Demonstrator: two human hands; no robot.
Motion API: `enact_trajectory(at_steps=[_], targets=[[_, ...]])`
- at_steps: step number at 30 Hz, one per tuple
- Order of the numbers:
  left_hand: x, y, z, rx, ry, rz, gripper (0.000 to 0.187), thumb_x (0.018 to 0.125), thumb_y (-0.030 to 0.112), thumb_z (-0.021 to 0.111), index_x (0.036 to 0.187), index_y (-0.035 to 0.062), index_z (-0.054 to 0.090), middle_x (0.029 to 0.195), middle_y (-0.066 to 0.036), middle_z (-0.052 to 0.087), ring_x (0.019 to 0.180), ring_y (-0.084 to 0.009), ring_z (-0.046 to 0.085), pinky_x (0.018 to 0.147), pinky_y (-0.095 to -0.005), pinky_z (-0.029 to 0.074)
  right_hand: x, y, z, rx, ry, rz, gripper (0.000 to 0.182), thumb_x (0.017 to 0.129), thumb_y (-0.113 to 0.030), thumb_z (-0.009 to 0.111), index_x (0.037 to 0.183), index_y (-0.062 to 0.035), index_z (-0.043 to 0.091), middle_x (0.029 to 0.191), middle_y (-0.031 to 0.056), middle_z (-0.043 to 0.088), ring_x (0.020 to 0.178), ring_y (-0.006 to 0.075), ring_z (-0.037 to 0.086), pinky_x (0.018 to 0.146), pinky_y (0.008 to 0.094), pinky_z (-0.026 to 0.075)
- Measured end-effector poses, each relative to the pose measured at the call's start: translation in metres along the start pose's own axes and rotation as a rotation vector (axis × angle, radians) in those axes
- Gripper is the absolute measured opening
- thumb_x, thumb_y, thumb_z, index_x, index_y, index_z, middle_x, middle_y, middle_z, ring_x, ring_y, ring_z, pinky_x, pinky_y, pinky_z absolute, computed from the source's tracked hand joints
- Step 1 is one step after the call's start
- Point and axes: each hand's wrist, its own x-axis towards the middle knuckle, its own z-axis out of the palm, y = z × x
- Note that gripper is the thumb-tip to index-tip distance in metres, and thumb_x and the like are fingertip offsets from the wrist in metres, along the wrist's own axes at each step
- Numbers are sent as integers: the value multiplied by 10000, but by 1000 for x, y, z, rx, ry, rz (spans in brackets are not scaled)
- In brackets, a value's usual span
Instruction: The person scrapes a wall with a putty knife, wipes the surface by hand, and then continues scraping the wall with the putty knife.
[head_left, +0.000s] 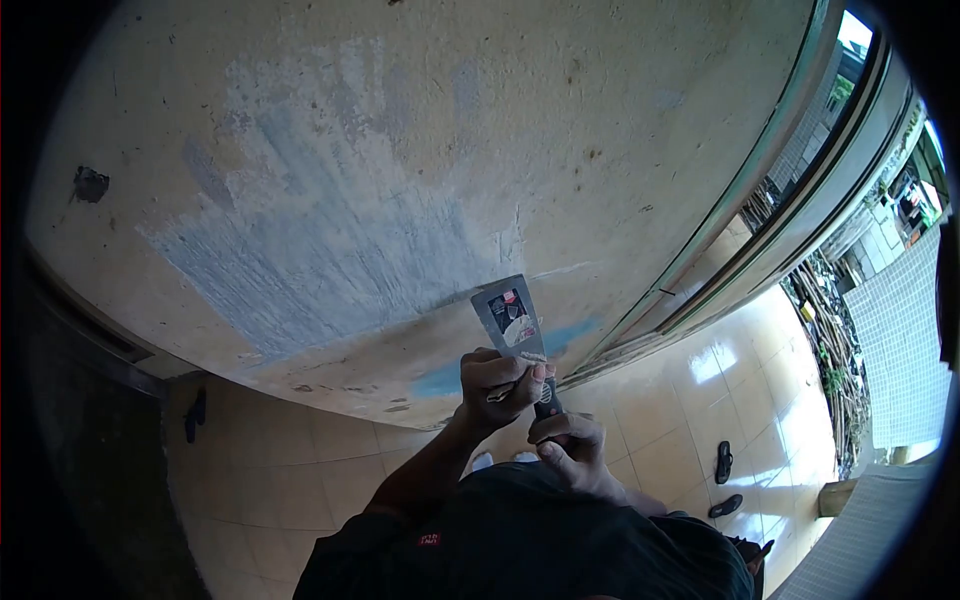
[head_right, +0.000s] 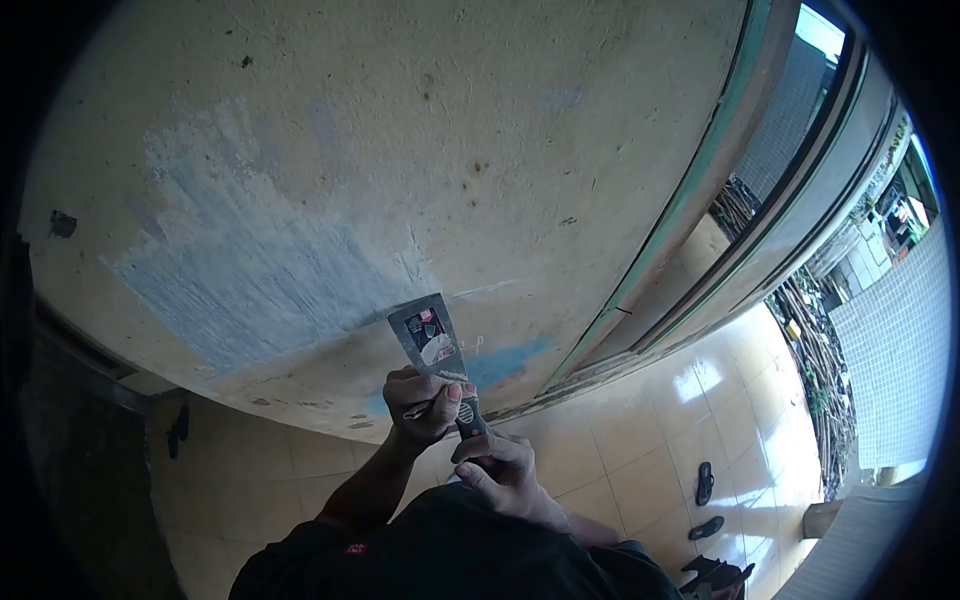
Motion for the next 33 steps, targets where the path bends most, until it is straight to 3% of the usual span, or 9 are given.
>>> enact_trajectory(at_steps=[3, 6, 11, 18, 22, 26, 30, 31, 33], targets=[[1, -6, -3, -37, -3, 23, 179, 804, 43, 583, 641, -33, 580, 600, -153, 639, 518, -215, 646, 510, -301, 533, 6, 1, 2, -177, -2, -68, 123, 768, -59, 709, 816, -1, 612, 682, 68, 569, 524, 111, 489, 479, 249, 364], [0, -5, -5, -147, -30, -102, 83, 771, -5, 593, 699, -42, 609, 669, -160, 664, 586, -222, 677, 553, -281, 545, 8, 7, 5, -274, -5, -90, 162, 748, -98, 746, 810, -26, 615, 672, 69, 558, 491, 111, 486, 447, 252, 349], [-2, -6, -7, -86, -87, -86, 76, 791, 10, 609, 729, -33, 622, 655, -138, 661, 576, -204, 670, 553, -274, 540, 17, 3, -16, -363, -118, -112, 208, 689, -100, 795, 777, -37, 618, 653, 74, 564, 558, 198, 541, 521, 304, 426], [22, 4, -7, -169, -49, -16, 86, 811, 34, 621, 743, -17, 631, 637, -117, 651, 567, -174, 660, 524, -253, 514, 28, -6, -2, -354, -81, -114, 170, 693, -5, 759, 778, -34, 616, 684, 76, 586, 568, 199, 549, 532, 302, 438], [7, -2, -17, -23, -211, -252, 128, 828, 62, 620, 738, -28, 634, 621, -119, 643, 593, -161, 663, 538, -263, 524, 21, -5, -3, -304, -75, 53, 176, 690, 34, 716, 779, -51, 589, 666, 83, 561, 578, 227, 571, 521, 310, 437], [15, 1, -8, -218, -39, -199, 101, 808, 40, 621, 734, -28, 632, 654, -126, 661, 595, -157, 669, 545, -255, 525, 30, -16, -3, -434, -84, 97, 201, 675, 63, 665, 788, -68, 563, 673, 85, 542, 593, 233, 577, 526, 317, 430], [5, 4, -9, -126, -84, -234, 122, 806, 41, 618, 705, -28, 614, 669, -129, 669, 598, -156, 671, 548, -248, 526, 29, -31, -11, -357, -188, 177, 203, 678, 62, 654, 800, -71, 562, 699, 90, 543, 592, 236, 566, 536, 320, 427], [2, 4, -6, -118, -82, -229, 206, 838, 35, 586, 661, -70, 565, 587, -140, 622, 545, -251, 651, 508, -344, 542, 27, -29, -12, -361, -183, 170, 203, 678, 62, 654, 800, -71, 562, 699, 90, 543, 592, 236, 566, 536, 320, 427], [0, -3, -6, -116, -59, -216, 170, 820, 42, 605, 678, -49, 588, 611, -131, 642, 538, -196, 650, 501, -291, 521, 23, -24, -13, -339, -196, 244, 203, 680, 63, 651, 805, -72, 565, 701, 90, 542, 596, 233, 566, 537, 319, 426]])
